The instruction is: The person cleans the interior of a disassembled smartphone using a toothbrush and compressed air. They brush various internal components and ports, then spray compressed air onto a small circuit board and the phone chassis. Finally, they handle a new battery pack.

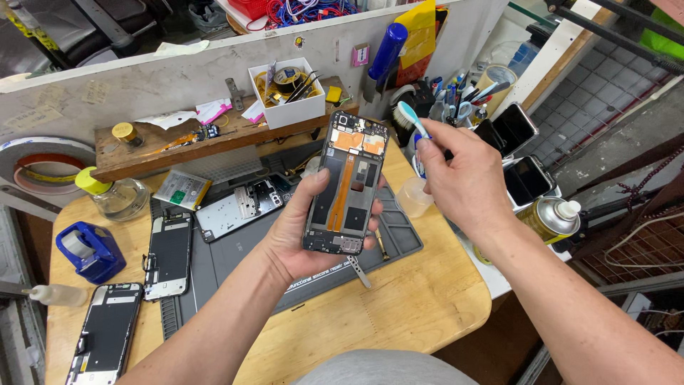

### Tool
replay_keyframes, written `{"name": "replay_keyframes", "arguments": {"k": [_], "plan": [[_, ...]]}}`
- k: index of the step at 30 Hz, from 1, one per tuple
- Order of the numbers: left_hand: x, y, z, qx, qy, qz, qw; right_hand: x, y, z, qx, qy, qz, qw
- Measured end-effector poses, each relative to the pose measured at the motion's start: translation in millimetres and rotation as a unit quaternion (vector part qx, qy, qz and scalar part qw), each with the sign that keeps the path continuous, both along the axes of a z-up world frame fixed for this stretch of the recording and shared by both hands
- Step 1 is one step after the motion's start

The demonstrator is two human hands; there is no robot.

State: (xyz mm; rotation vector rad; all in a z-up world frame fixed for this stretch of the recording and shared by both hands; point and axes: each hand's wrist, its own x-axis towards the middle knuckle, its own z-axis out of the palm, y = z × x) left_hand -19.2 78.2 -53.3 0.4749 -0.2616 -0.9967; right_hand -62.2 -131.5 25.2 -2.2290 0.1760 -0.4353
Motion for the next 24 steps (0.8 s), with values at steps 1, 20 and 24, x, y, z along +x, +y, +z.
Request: {"name": "replay_keyframes", "arguments": {"k": [1, 20, 24], "plan": [[0, 1, 1, -0.006, 0.005, -0.006, 1.0, 0, -1, -2, 0.017, -0.012, 0.014, 1.0], [-30, -51, -16, 0.602, -0.398, 0.238, 0.65, -22, 2, -79, 0.35, 0.161, -0.009, 0.923], [-31, -49, -26, 0.592, -0.287, 0.194, 0.727, -25, -5, -85, 0.391, 0.173, -0.024, 0.904]]}}
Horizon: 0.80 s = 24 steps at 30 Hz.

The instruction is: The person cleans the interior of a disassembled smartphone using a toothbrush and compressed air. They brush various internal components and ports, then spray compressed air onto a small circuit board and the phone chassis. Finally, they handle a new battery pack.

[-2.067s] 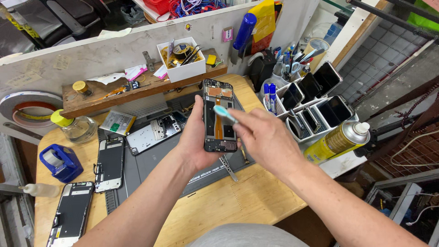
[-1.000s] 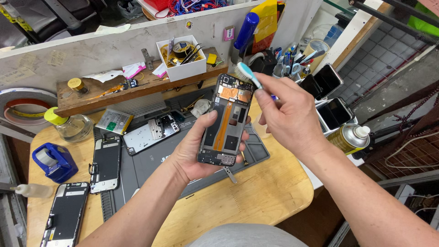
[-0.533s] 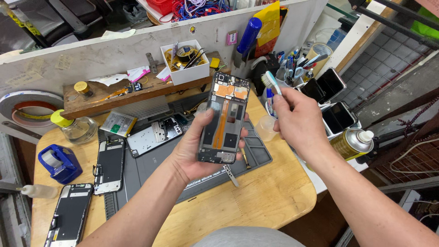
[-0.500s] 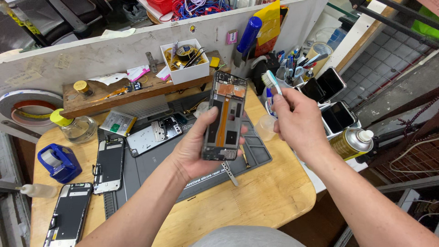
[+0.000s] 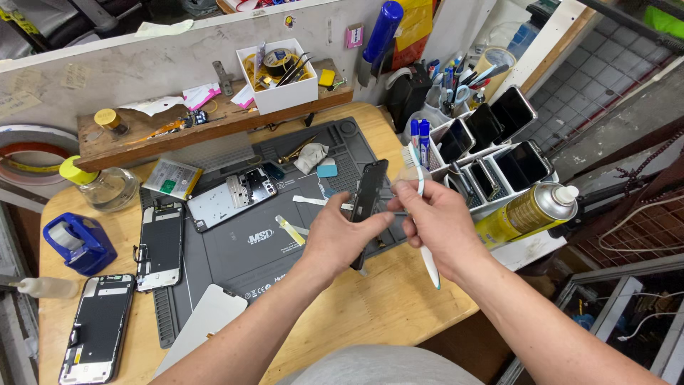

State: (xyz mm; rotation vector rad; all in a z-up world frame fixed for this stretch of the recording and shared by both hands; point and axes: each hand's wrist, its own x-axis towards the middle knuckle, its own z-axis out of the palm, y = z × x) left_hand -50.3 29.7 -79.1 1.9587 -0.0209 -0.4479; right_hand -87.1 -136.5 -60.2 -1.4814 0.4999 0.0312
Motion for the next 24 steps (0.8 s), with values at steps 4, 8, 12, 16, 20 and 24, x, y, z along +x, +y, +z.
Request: {"name": "replay_keyframes", "arguments": {"k": [4, 8, 12, 16, 20, 24], "plan": [[6, 30, -15, -0.219, 0.205, 0.056, 0.952, 0, -8, -8, -0.043, 0.025, -0.005, 0.999], [9, 90, -33, -0.321, 0.27, 0.109, 0.901, 0, -13, -23, -0.142, 0.107, 0.015, 0.984], [14, 126, -55, -0.285, 0.318, 0.151, 0.891, 4, 0, -36, -0.113, 0.115, 0.006, 0.987], [17, 140, -74, -0.259, 0.355, 0.174, 0.881, 9, 25, -43, -0.103, 0.121, 0.058, 0.986], [16, 145, -82, -0.266, 0.342, 0.161, 0.887, 9, 52, -48, -0.107, 0.139, 0.101, 0.979], [10, 147, -77, -0.413, 0.427, 0.181, 0.783, 8, 85, -57, -0.023, 0.152, 0.064, 0.986]]}}
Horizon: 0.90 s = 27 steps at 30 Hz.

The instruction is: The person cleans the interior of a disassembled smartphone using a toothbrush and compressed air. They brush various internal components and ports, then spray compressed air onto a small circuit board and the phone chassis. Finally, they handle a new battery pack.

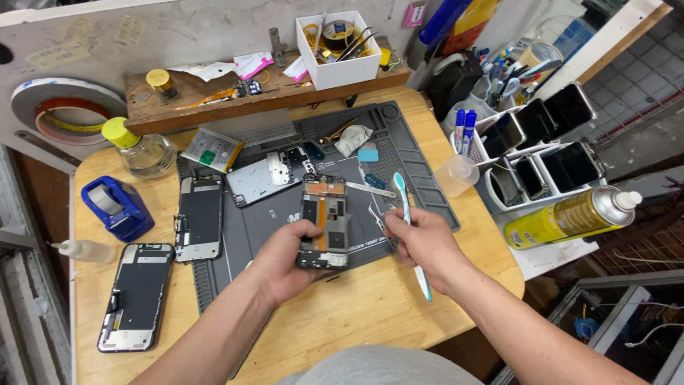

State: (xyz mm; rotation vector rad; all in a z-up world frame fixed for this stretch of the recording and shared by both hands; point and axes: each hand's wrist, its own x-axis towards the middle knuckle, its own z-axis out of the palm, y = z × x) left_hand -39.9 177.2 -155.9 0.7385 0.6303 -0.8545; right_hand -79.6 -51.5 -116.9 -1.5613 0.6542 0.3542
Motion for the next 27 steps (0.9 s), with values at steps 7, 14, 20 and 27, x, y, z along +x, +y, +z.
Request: {"name": "replay_keyframes", "arguments": {"k": [7, 14, 20, 27], "plan": [[-17, -2, 27, -0.055, -0.115, -0.061, 0.99, 13, 35, -19, 0.073, 0.004, 0.021, 0.997], [-5, 11, 27, 0.242, -0.178, -0.163, 0.94, 39, 20, -14, 0.073, -0.047, 0.011, 0.996], [80, 25, 8, 0.641, -0.412, -0.098, 0.641, 47, 3, -9, 0.035, -0.05, 0.026, 0.998], [147, 2, 9, 0.734, -0.383, -0.198, 0.525, 47, -4, -18, 0.009, -0.082, 0.06, 0.995]]}}
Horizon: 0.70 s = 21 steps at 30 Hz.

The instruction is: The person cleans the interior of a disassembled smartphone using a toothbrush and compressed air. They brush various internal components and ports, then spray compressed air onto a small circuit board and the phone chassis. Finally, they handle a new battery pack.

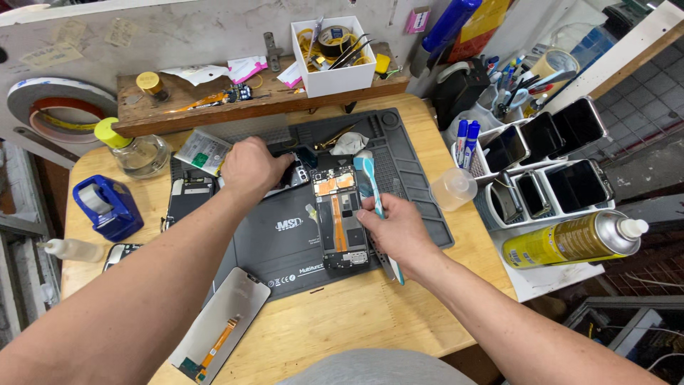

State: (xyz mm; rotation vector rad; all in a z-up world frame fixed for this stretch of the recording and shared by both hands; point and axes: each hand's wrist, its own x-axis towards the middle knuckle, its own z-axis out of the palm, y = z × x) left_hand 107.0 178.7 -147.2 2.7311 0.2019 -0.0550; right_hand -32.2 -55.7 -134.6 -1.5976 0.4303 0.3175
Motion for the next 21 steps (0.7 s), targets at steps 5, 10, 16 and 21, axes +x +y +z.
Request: {"name": "replay_keyframes", "arguments": {"k": [5, 10, 16, 21], "plan": [[16, 3, 14, -0.014, 0.034, -0.001, 0.999, 2, -2, 0, 0.012, -0.018, 0.023, 1.0], [14, 27, 28, -0.245, 0.126, 0.11, 0.955, -4, -6, 16, -0.098, -0.082, 0.083, 0.988], [1, 60, 21, -0.587, 0.208, 0.164, 0.765, -10, -7, 29, -0.177, -0.163, 0.17, 0.956], [-7, 69, 15, -0.642, 0.214, 0.149, 0.721, -14, -7, 33, -0.154, -0.148, 0.179, 0.96]]}}
